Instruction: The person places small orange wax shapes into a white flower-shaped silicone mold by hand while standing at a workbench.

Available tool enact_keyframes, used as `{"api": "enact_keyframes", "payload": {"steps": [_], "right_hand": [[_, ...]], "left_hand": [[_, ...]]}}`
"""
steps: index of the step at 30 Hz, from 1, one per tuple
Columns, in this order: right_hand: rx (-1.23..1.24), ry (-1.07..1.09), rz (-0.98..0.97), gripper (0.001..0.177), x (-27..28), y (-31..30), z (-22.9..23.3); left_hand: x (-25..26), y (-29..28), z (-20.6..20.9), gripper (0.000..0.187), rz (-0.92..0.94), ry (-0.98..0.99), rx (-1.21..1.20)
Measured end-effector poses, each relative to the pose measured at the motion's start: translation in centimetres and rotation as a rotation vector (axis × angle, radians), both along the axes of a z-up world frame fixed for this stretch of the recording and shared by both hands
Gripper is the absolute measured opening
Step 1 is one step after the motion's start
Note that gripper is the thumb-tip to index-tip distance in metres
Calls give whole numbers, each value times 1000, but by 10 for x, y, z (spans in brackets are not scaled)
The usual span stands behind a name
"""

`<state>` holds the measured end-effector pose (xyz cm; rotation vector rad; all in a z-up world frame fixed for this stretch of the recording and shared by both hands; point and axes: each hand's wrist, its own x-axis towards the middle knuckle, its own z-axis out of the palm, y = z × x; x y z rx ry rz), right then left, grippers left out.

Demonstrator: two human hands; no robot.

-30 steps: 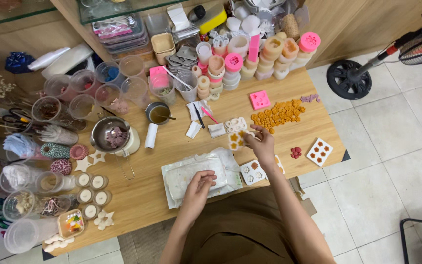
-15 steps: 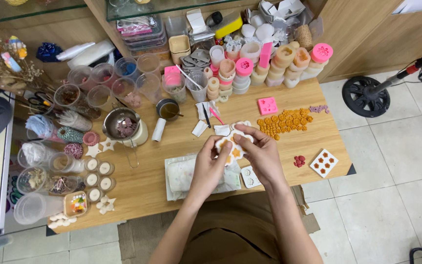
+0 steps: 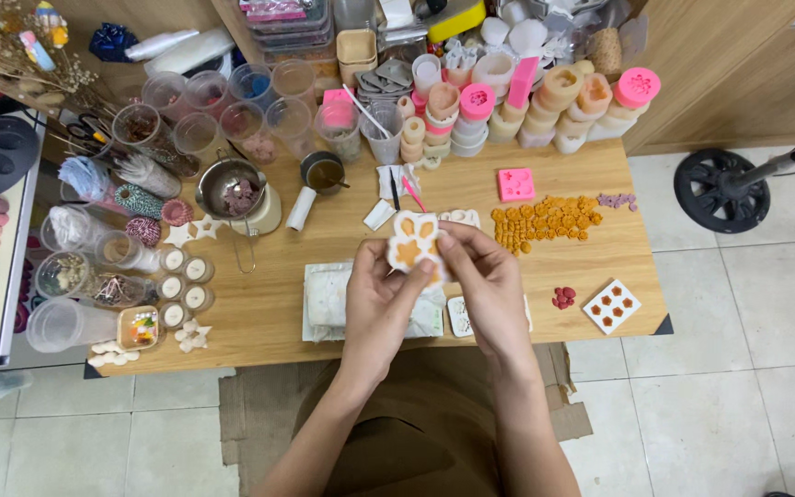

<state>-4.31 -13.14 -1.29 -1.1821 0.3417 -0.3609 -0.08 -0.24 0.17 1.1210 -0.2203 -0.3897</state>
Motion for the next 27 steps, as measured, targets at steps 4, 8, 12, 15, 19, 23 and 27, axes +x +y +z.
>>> {"api": "enact_keyframes", "payload": {"steps": [4,8,12,15,19,23,27], "right_hand": [[-55,71,-96,24,5,-3,8],[-88,52,-166,20,10,3,20],[-123,99,-149,18,16,9,34],[-244,180,-122,16,22,18,37],[-255,218,-120,15,31,29,35],[-242,226,-117,14,38,35,33],[-244,258,-112,14,40,41,34]], "left_hand": [[17,4,6,31,-67,-60,115],[37,5,3,21,-52,-99,187],[54,9,1,21,-56,-109,135],[62,16,1,20,-85,-96,120],[66,26,0,20,-69,-64,152],[69,29,-3,22,-49,-77,179],[71,32,-7,24,-29,-97,200]]}}
